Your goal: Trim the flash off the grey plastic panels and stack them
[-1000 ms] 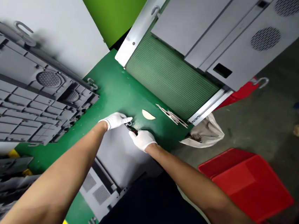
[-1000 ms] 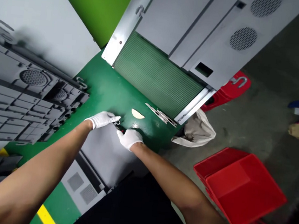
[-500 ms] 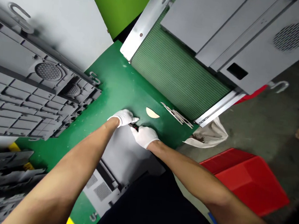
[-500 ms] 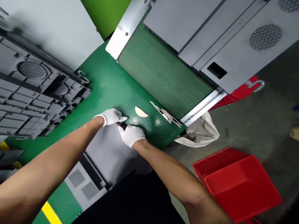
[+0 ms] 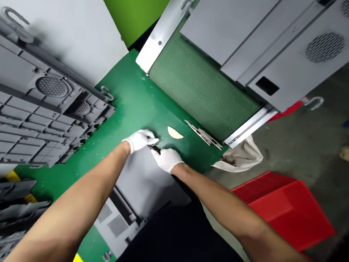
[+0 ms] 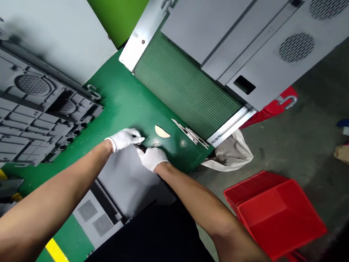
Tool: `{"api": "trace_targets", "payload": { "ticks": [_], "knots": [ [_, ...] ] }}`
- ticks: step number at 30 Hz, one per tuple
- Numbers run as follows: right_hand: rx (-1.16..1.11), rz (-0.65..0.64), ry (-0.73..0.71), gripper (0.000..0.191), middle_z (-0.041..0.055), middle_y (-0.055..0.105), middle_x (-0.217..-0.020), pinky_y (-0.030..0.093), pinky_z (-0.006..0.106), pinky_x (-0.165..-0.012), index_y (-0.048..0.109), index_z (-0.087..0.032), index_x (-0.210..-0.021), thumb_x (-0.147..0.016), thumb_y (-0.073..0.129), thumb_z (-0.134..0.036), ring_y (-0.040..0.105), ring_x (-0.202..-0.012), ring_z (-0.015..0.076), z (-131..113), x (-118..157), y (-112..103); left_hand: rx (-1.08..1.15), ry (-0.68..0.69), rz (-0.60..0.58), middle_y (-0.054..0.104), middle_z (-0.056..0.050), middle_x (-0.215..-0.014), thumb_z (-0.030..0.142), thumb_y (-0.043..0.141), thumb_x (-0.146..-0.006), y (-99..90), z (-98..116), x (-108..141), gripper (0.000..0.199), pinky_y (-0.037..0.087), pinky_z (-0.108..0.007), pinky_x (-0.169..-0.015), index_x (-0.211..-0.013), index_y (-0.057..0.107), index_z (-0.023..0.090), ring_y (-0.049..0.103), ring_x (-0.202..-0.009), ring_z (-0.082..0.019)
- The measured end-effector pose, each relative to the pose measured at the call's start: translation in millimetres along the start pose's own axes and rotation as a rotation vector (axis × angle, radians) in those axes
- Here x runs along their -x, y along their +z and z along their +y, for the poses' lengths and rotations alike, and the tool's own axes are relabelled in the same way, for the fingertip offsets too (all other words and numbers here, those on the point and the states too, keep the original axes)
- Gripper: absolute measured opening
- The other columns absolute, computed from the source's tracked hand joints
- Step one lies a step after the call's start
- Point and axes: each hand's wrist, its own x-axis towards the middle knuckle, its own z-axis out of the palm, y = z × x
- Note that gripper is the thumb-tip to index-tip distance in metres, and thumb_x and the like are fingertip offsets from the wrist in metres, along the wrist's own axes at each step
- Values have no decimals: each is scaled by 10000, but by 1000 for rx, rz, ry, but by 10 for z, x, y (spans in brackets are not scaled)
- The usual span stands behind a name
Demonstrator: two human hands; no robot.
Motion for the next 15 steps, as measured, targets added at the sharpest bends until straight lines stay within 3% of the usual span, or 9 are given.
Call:
{"api": "trace_targets", "payload": {
  "ticks": [3,5,11,13,15],
  "knots": [
    [9,-44,-1,653,212,745,-1063,485,401,-923,727,-132,-1109,-1002,292,-607,681,-1075,325,14,18,-14,391,79,196,667,-47,-853,584,690,-754,-49,-38,234,413,479,-277,-731,-781,652,174,559,-744,-149],
    [-12,-39,26,668,209,744,-1067,486,406,-918,725,-141,-1104,-1001,269,-618,686,-1063,324,2,27,-13,520,61,322,671,-55,-902,555,696,-760,-108,-37,334,390,488,-279,-747,-839,657,174,563,-757,-148],
    [-192,35,141,782,229,732,-1079,493,386,-892,705,-117,-1099,-935,272,-747,693,-1039,326,79,137,-20,471,-5,634,660,-26,-769,529,725,-771,-251,192,545,363,482,-270,-757,-754,676,170,576,-757,-157],
    [-259,78,175,780,219,732,-1088,483,366,-892,708,-132,-1061,-928,269,-764,686,-1056,316,251,285,-2,432,-33,609,647,-16,-708,548,736,-753,-108,412,576,388,464,-267,-685,-719,674,167,553,-692,-149],
    [-357,122,248,754,191,746,-1022,481,341,-857,708,-163,-939,-925,266,-774,693,-1023,300,503,512,62,400,-26,444,617,-4,-638,573,740,-737,189,718,539,419,427,-267,-601,-670,657,167,518,-616,-137]
  ]
}}
